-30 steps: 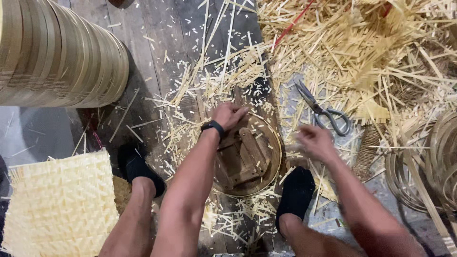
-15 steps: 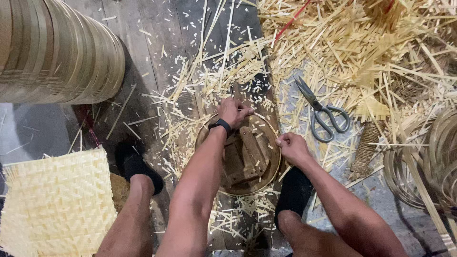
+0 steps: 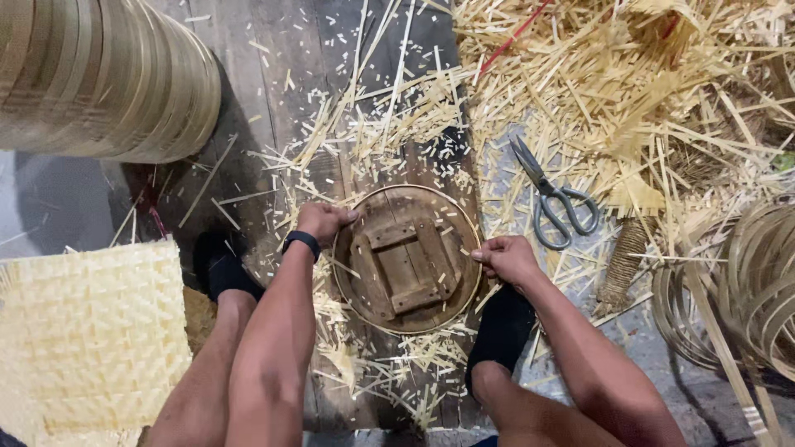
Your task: The person places a circular bamboo frame onto a square woven mat, presses it down, and uses shears to trim the excess matting around the frame's edge. The person then flips the frame to reveal the finished circular tray and stacks it with others.
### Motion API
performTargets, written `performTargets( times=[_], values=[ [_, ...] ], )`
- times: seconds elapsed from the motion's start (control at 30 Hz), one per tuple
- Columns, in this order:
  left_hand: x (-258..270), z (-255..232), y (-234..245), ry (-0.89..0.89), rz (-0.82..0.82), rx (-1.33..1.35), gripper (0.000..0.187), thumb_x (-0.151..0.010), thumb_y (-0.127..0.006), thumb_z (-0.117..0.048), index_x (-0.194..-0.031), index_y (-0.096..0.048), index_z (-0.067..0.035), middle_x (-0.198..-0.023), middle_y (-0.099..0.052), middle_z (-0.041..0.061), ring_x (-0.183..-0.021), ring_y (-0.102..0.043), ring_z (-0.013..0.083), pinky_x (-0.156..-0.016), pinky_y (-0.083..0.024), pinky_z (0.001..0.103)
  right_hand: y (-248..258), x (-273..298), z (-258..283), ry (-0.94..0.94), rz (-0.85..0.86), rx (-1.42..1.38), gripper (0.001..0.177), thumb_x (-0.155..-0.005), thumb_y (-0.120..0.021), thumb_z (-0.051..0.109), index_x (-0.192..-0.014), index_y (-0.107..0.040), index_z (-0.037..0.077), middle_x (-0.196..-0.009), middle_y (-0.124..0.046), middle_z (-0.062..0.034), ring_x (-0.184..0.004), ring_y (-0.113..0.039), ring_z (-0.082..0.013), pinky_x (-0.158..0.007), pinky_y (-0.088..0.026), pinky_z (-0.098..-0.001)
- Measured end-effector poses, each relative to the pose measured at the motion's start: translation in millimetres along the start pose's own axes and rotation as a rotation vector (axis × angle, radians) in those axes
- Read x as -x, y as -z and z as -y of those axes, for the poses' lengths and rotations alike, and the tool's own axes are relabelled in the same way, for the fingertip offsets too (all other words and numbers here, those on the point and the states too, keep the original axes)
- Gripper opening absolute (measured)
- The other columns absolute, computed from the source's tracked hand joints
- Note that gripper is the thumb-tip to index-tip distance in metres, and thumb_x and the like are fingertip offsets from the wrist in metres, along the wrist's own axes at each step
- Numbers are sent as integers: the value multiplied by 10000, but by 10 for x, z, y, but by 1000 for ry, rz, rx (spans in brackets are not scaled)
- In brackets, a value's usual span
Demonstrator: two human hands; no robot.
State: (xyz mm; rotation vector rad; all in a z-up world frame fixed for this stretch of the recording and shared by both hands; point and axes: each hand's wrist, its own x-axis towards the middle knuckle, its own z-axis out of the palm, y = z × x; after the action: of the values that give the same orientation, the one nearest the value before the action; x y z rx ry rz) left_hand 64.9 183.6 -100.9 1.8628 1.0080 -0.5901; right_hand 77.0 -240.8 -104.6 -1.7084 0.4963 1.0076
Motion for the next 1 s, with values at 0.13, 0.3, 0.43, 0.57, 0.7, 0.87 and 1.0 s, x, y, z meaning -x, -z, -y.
performTargets(
  times=[0.13, 0.3, 0.43, 0.57, 0.7, 0.87, 1.0],
  values=[
    [-31, 85, -86, -161, -93, 5, 375, -730, -932, -233, -828, -780, 95, -781, -797, 93, -708, -737, 124, -643, -567, 299, -28, 103, 68, -4, -57, 52, 204, -822, -852, 181, -853, -763, 0, -677, -672, -45, -514, -586, -110, -466, -462, -273],
    [237, 468, -147, -136, -276, -125, 469, -811, -838, -472, -938, -835, -21, -801, -780, 125, -672, -709, 172, -678, -550, 338, -33, 288, 125, -65, -28, 157, 343, -918, -801, 246, -836, -746, -82, -672, -686, -118, -513, -610, -161, -467, -496, -305],
    [883, 1371, -202, 146, -121, 63, 626, -858, -802, -539, -1130, -746, 22, -912, -732, 118, -801, -690, 207, -747, -537, 379, -105, 400, -57, -10, 31, -67, 214, -831, -797, 149, -928, -732, -30, -762, -748, -86, -585, -701, -159, -531, -586, -306],
    [1136, 1389, -514, 287, -73, 704, 614, -846, -753, -430, -1098, -693, 127, -842, -766, 142, -709, -750, 292, -612, -652, 436, -84, 369, -7, 54, -44, -48, 256, -837, -802, 126, -1022, -747, -43, -827, -751, -125, -612, -684, -182, -558, -567, -323],
    [1346, 924, -732, 315, -257, 534, 542, -924, -744, -413, -1071, -667, 103, -874, -730, 179, -680, -706, 248, -603, -628, 409, 20, 218, 294, 221, -195, 85, 300, -954, -785, 211, -1092, -768, -55, -895, -763, -139, -681, -673, -152, -621, -561, -286],
    [1671, 844, -880, 362, -9, 799, 353, -950, -732, -264, -1023, -662, 74, -841, -696, 195, -654, -655, 284, -616, -597, 413, 68, 236, 285, -69, -60, -151, 254, -854, -782, 113, -1064, -692, 3, -863, -728, -83, -639, -696, -178, -553, -551, -315],
    [1627, 1100, -1220, 359, -87, 1063, 213, -918, -736, -123, -1000, -620, 36, -910, -692, 119, -778, -720, 266, -720, -662, 409, 54, -79, -94, 84, -7, -295, 221, -864, -780, 55, -1001, -640, -46, -848, -698, -69, -645, -695, -155, -563, -604, -314]
  ],
)
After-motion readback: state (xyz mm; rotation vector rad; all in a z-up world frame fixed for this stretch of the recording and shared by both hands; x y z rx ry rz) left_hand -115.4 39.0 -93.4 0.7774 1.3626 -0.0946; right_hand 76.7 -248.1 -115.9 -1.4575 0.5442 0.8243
